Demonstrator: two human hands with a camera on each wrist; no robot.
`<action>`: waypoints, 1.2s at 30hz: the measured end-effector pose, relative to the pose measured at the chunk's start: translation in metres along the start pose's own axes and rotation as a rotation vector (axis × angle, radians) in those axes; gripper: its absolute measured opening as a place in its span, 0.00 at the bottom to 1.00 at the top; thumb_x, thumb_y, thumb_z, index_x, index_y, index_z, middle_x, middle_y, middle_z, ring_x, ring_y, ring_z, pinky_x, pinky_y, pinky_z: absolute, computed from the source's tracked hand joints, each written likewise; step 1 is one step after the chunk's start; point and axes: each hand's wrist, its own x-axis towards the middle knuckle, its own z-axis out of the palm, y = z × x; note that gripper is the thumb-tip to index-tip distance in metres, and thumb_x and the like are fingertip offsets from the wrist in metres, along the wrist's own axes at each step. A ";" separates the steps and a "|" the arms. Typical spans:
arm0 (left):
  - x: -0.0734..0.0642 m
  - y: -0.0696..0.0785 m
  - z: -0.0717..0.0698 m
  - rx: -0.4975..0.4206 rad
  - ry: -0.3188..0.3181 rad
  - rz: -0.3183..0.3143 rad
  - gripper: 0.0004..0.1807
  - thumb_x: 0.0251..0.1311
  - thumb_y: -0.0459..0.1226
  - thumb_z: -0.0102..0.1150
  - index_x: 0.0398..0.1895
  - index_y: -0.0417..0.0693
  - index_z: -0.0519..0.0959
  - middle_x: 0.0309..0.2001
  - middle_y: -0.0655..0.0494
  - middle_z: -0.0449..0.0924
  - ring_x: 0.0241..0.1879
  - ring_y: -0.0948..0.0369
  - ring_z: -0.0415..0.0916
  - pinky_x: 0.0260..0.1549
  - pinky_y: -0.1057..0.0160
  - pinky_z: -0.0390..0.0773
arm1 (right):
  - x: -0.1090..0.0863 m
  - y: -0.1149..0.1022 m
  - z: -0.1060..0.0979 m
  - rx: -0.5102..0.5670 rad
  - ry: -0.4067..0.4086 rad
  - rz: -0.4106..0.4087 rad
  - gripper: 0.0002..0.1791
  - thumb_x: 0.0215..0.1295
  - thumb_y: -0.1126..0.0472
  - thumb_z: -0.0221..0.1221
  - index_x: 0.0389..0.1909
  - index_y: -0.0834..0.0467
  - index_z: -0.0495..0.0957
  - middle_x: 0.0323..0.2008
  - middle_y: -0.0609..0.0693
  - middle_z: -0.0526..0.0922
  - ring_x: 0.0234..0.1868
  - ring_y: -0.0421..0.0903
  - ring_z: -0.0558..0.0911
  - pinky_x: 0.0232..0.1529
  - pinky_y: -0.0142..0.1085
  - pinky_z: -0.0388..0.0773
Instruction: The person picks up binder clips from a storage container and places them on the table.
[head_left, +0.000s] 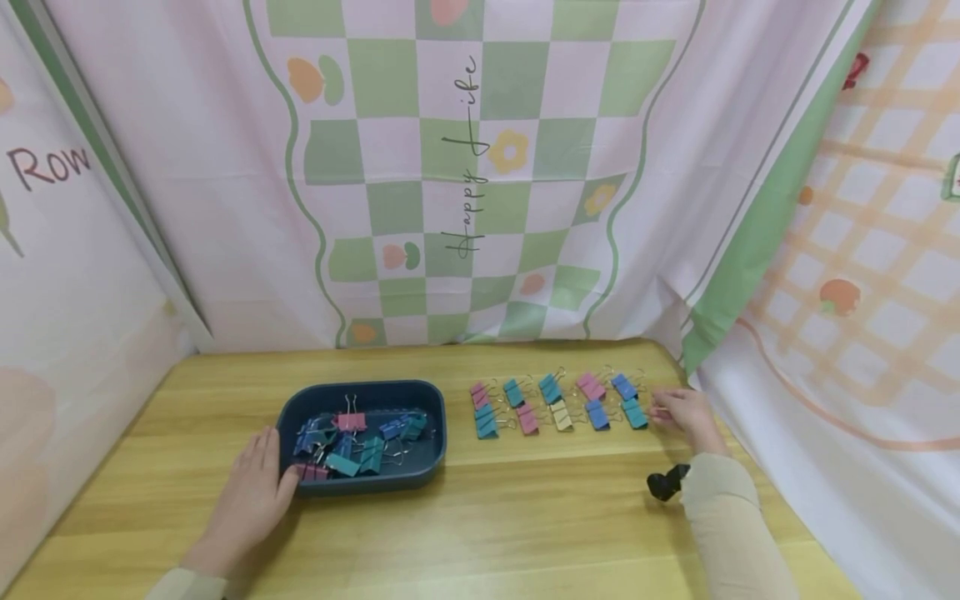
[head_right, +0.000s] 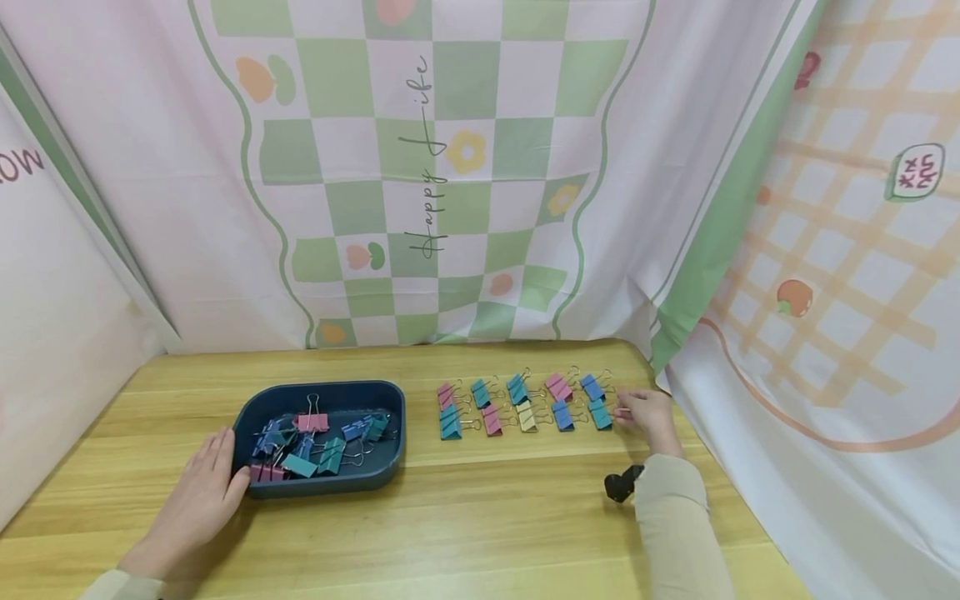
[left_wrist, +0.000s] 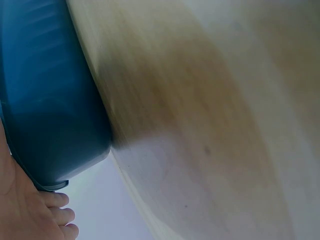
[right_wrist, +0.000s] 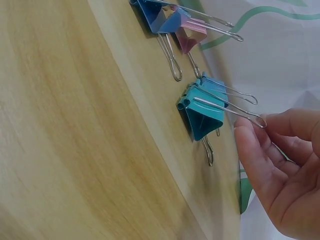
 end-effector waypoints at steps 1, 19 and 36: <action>0.000 0.000 0.000 -0.003 0.000 -0.001 0.36 0.67 0.42 0.40 0.64 0.19 0.46 0.64 0.22 0.43 0.63 0.32 0.43 0.60 0.38 0.47 | 0.000 0.000 0.000 0.000 0.001 0.001 0.26 0.68 0.67 0.47 0.59 0.80 0.54 0.30 0.57 0.82 0.27 0.41 0.83 0.37 0.34 0.80; 0.000 0.000 -0.001 0.004 -0.001 -0.004 0.36 0.67 0.43 0.39 0.64 0.19 0.47 0.64 0.23 0.44 0.63 0.33 0.43 0.60 0.39 0.47 | -0.012 -0.043 0.014 -0.099 0.090 -0.179 0.27 0.69 0.59 0.49 0.61 0.73 0.60 0.54 0.70 0.66 0.34 0.38 0.80 0.39 0.32 0.79; 0.000 -0.001 0.001 0.002 0.008 -0.003 0.36 0.67 0.43 0.40 0.64 0.19 0.47 0.64 0.23 0.44 0.63 0.32 0.44 0.60 0.38 0.47 | -0.036 -0.109 0.079 -0.066 -0.082 -0.346 0.28 0.66 0.57 0.53 0.61 0.70 0.61 0.42 0.52 0.75 0.36 0.44 0.80 0.41 0.37 0.79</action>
